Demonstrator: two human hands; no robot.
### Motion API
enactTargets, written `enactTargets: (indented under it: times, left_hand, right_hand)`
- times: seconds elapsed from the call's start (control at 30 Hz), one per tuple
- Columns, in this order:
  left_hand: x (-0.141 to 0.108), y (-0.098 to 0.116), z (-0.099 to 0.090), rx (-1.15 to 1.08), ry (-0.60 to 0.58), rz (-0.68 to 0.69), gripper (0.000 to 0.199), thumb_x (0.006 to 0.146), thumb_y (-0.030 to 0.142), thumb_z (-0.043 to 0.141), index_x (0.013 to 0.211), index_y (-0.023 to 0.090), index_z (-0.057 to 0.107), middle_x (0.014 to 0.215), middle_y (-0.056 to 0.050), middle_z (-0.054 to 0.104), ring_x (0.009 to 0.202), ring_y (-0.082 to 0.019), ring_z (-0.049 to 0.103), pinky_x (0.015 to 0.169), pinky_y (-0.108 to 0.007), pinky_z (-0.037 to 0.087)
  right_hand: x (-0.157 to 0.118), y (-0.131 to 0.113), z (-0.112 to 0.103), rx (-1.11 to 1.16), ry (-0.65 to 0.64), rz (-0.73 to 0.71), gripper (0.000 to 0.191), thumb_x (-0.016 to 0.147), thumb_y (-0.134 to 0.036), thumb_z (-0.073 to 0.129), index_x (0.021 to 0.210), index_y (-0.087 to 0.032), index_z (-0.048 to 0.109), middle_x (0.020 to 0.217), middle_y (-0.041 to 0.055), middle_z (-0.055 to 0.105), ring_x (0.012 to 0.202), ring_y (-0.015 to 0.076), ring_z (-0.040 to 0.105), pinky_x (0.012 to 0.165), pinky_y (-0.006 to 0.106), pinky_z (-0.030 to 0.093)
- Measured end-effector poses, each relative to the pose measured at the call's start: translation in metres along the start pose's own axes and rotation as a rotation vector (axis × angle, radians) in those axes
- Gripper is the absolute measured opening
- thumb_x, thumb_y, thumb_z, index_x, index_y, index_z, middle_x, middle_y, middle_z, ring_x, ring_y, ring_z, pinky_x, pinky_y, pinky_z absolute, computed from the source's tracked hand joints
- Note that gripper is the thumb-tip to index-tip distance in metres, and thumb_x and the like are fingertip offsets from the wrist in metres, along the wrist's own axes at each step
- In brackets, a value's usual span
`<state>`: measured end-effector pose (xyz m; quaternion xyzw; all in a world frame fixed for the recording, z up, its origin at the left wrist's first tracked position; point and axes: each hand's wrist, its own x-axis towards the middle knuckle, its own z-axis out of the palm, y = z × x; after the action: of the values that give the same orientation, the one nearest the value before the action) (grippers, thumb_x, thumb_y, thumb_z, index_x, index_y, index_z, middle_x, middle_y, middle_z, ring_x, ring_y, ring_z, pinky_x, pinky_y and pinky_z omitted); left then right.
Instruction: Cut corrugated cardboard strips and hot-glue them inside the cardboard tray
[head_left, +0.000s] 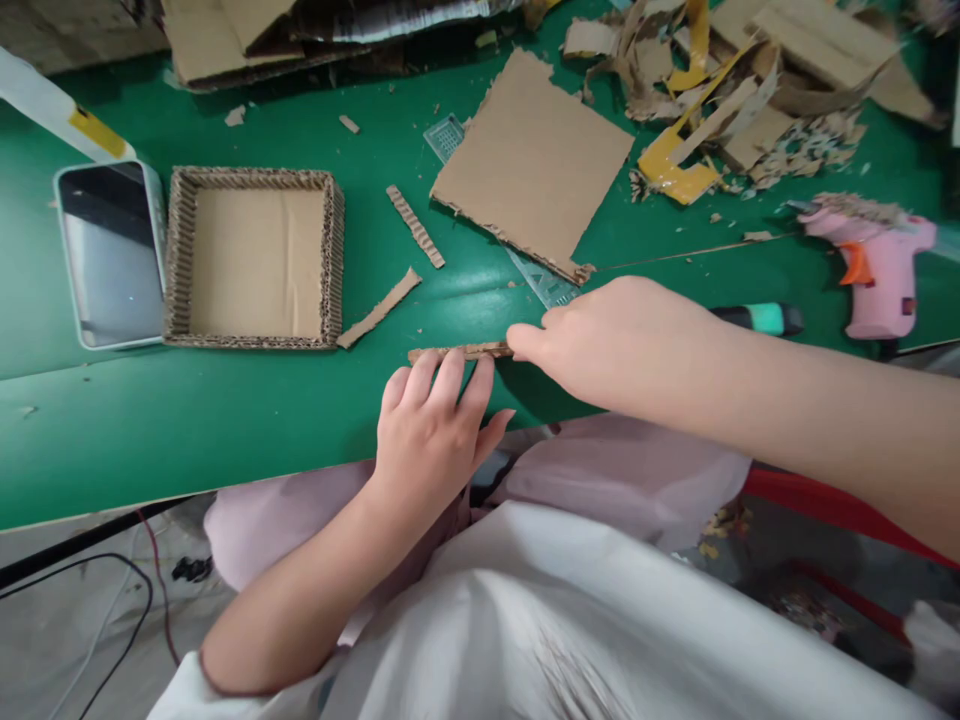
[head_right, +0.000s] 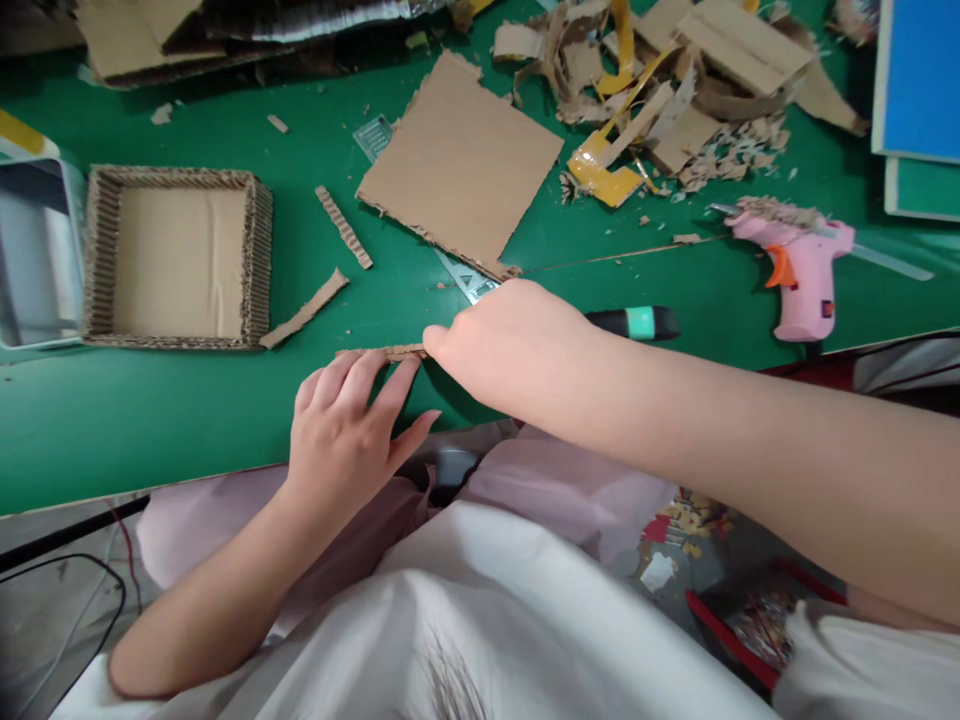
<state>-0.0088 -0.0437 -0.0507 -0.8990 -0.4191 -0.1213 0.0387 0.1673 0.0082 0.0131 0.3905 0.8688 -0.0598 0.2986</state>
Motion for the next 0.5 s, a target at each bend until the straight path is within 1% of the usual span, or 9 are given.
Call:
enactTargets:
  times: [0.1,0.2,0.33,0.5]
  left_hand:
    - [-0.0004,-0.0002,-0.0004,0.000,-0.001,-0.002,0.042,0.084,0.043,0.048,0.113,0.014,0.058,0.105,-0.014,0.062,0.096,-0.028,0.054,0.074,-0.037,0.038]
    - [0.0000,-0.0003,-0.0003,-0.003,-0.008,-0.010,0.041,0.085,0.043,0.046,0.112,0.015,0.058,0.105,-0.013,0.062,0.096,-0.028,0.054,0.073,-0.037,0.038]
    - [0.0011,-0.0003,-0.0001,-0.023,-0.028,-0.021,0.040,0.085,0.043,0.045,0.112,0.017,0.058,0.105,-0.014,0.061,0.094,-0.028,0.054,0.070,-0.037,0.036]
    - [0.0012,-0.0001,-0.0002,-0.020,-0.025,-0.026,0.040,0.085,0.043,0.047,0.112,0.017,0.058,0.106,-0.014,0.061,0.095,-0.028,0.054,0.069,-0.037,0.036]
  right_hand:
    - [0.0018,-0.0009,-0.0035,0.007,-0.016,-0.018,0.026,0.079,-0.006,0.035,0.096,-0.013,0.054,0.067,0.0080,0.061,0.056,0.0161,0.056,0.049,0.025,0.019]
    - [0.0006,-0.0004,-0.0052,0.031,-0.002,-0.042,0.027,0.077,-0.004,0.034,0.094,-0.012,0.054,0.064,0.0090,0.060,0.057,0.0178,0.057,0.047,0.025,0.019]
    - [-0.0012,0.0007,-0.0038,0.058,0.006,-0.026,0.026,0.077,-0.005,0.034,0.093,-0.012,0.054,0.061,0.0087,0.059,0.057,0.0178,0.057,0.049,0.025,0.020]
    - [-0.0027,0.0017,-0.0005,0.062,0.042,-0.022,0.026,0.078,-0.005,0.033,0.092,-0.012,0.054,0.059,0.0084,0.058,0.056,0.0179,0.057,0.049,0.025,0.019]
